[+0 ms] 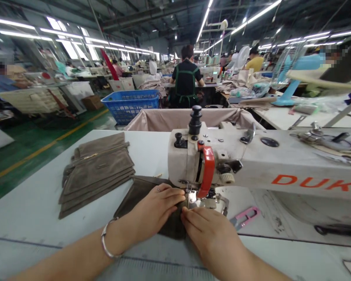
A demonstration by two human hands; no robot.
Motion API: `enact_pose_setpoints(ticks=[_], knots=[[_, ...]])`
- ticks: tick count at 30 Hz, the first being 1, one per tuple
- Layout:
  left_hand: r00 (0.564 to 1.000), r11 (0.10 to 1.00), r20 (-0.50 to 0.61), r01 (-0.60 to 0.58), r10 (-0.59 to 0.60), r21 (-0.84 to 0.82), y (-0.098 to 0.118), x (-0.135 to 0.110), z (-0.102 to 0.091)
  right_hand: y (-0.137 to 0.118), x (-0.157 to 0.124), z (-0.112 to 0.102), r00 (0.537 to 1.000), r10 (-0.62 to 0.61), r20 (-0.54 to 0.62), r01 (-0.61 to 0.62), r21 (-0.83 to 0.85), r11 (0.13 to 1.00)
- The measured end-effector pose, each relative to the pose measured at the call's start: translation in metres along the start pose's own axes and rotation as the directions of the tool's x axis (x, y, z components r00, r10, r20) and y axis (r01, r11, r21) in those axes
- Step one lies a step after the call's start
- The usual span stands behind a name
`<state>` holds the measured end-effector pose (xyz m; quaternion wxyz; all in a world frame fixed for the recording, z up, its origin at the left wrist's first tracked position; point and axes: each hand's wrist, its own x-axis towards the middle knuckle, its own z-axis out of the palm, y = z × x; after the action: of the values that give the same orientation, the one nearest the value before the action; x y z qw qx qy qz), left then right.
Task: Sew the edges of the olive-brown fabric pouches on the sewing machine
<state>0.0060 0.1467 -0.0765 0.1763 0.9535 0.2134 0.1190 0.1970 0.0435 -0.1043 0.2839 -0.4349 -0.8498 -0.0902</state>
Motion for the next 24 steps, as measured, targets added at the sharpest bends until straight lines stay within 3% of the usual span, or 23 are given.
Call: enact_pose_setpoints(ticks=[4, 9, 16, 18, 20, 22, 24], knots=[[0.999, 0.999, 0.010, -0.031, 0.031, 0.006, -0.002, 0.003, 0.001, 0.001, 0.001, -0.002, 1.000, 0.002, -0.023, -0.002, 0.015, 1.000], [0.999, 1.000, -0.052, -0.012, 0.014, 0.028, 0.004, 0.005, 0.004, 0.004, 0.001, -0.007, 0.998, 0.016, -0.060, -0.014, 0.045, 0.999], [0.998, 0.990, -0.035, -0.054, 0.059, 0.127, 0.009, -0.001, 0.002, 0.003, -0.002, -0.003, 0.999, 0.048, -0.006, -0.047, 0.114, 0.992], [0.997, 0.989, -0.013, -0.075, 0.077, 0.127, 0.011, -0.006, 0.000, 0.008, 0.000, -0.018, 0.995, 0.063, 0.074, -0.075, 0.176, 0.982], [0.990, 0.983, 0.009, -0.139, 0.139, 0.123, 0.015, -0.012, -0.001, 0.014, 0.002, -0.043, 0.971, 0.082, 0.225, -0.141, 0.257, 0.956], [0.977, 0.967, 0.012, -0.212, 0.213, 0.141, 0.020, -0.017, 0.000, 0.022, 0.001, -0.068, 0.916, 0.120, 0.383, -0.237, 0.275, 0.932], [0.969, 0.958, -0.025, -0.240, 0.246, 0.158, 0.024, -0.020, 0.002, 0.030, -0.002, -0.083, 0.867, 0.169, 0.468, -0.305, 0.231, 0.924]])
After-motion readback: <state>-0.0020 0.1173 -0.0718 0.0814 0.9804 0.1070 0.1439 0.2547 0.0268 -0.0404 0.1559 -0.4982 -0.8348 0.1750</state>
